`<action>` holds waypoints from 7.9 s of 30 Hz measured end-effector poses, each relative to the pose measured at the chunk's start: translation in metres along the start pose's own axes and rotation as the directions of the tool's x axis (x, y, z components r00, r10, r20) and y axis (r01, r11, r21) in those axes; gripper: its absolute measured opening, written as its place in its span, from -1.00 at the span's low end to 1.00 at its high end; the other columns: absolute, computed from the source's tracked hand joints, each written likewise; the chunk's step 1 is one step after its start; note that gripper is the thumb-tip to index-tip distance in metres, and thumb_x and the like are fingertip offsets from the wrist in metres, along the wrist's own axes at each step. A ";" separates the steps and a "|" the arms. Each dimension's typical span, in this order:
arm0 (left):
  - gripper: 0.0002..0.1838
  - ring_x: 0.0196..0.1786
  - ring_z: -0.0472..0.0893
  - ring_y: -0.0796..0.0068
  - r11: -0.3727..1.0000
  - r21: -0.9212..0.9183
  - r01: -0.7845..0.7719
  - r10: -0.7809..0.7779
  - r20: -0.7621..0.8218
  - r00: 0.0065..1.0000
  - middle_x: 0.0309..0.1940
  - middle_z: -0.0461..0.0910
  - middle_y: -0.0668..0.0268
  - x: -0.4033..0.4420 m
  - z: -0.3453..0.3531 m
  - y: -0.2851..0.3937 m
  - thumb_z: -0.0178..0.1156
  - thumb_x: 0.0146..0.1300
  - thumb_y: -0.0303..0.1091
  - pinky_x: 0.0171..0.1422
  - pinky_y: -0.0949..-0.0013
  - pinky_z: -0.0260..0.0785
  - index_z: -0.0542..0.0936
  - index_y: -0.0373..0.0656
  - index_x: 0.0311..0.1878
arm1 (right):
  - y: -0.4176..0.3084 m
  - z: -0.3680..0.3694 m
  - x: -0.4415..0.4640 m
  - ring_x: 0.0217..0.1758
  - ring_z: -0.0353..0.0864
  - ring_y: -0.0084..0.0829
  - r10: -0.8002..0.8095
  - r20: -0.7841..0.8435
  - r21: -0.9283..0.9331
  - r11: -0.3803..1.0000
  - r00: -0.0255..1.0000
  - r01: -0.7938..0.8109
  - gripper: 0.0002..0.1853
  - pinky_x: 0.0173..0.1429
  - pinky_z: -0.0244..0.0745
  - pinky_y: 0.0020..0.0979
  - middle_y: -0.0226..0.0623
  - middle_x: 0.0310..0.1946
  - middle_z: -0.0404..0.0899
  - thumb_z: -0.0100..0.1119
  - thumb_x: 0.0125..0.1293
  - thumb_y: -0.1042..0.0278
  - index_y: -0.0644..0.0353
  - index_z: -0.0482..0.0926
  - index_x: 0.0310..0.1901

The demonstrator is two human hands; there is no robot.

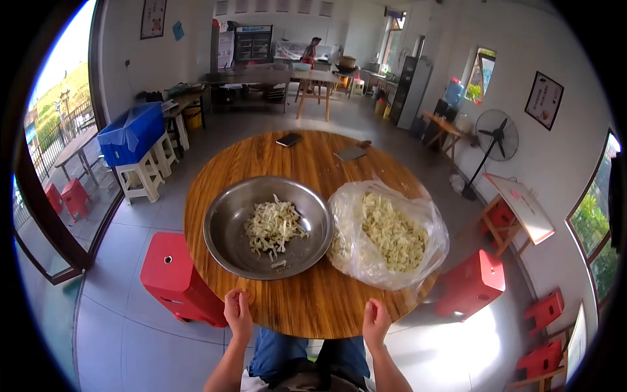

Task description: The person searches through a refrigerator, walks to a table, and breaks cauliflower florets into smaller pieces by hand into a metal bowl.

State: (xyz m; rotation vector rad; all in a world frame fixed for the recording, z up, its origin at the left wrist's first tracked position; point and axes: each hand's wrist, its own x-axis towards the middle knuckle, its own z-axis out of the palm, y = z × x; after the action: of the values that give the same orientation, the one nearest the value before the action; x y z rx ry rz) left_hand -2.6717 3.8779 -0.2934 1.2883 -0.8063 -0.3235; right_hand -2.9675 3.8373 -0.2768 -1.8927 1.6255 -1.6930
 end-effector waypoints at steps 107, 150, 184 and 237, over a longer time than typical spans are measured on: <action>-0.42 0.07 0.37 0.13 0.801 0.571 0.179 -0.477 0.427 0.768 -0.01 0.43 0.13 0.086 -0.048 -0.056 0.26 -0.12 -0.20 0.15 0.22 0.18 0.42 -0.15 0.05 | 0.000 0.020 0.017 -0.12 0.35 0.02 0.340 0.353 -0.561 0.822 0.871 -0.094 -0.84 -0.07 0.20 -0.13 -0.05 -0.16 0.43 0.02 0.10 0.46 0.26 0.50 -0.26; -0.73 -0.04 0.38 0.43 0.967 0.131 -0.218 0.218 0.017 0.976 -0.06 0.33 0.22 0.114 -0.019 -0.022 -0.10 0.13 -0.69 0.05 0.46 0.23 0.34 -0.31 -0.08 | -0.008 0.019 0.011 -0.35 0.41 -0.16 0.051 0.105 -0.527 0.850 0.993 0.012 -0.84 -0.24 0.26 -0.19 -0.24 -0.47 0.49 0.06 0.12 0.33 0.15 0.52 -0.28; -0.28 0.23 0.21 0.03 0.466 -0.312 -0.828 0.082 0.947 -0.311 0.15 0.24 0.04 0.081 0.341 0.161 0.23 0.00 -0.01 0.18 0.03 0.19 0.24 -0.08 0.21 | -0.006 0.012 0.016 -0.44 0.39 -0.27 0.068 0.109 -0.476 0.879 0.992 -0.008 -0.87 -0.31 0.24 -0.27 -0.33 -0.55 0.45 0.11 0.08 0.37 0.13 0.53 -0.31; -0.56 -0.16 0.50 0.30 0.520 0.177 0.836 -0.365 0.930 0.030 -0.09 0.47 0.23 0.089 0.382 0.092 0.19 0.07 -0.04 -0.07 0.21 0.36 0.46 -0.09 -0.04 | -0.002 0.013 0.016 -0.44 0.40 -0.26 0.083 0.157 -0.447 0.894 0.984 -0.004 -0.90 -0.29 0.24 -0.27 -0.32 -0.53 0.48 0.11 0.08 0.38 0.13 0.53 -0.35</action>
State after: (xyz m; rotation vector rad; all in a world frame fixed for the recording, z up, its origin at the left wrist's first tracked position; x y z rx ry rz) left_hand -2.8927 3.5721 -0.1542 0.8357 -0.8979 -2.0849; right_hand -2.9599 3.8196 -0.2701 -2.0981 2.0992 -1.1623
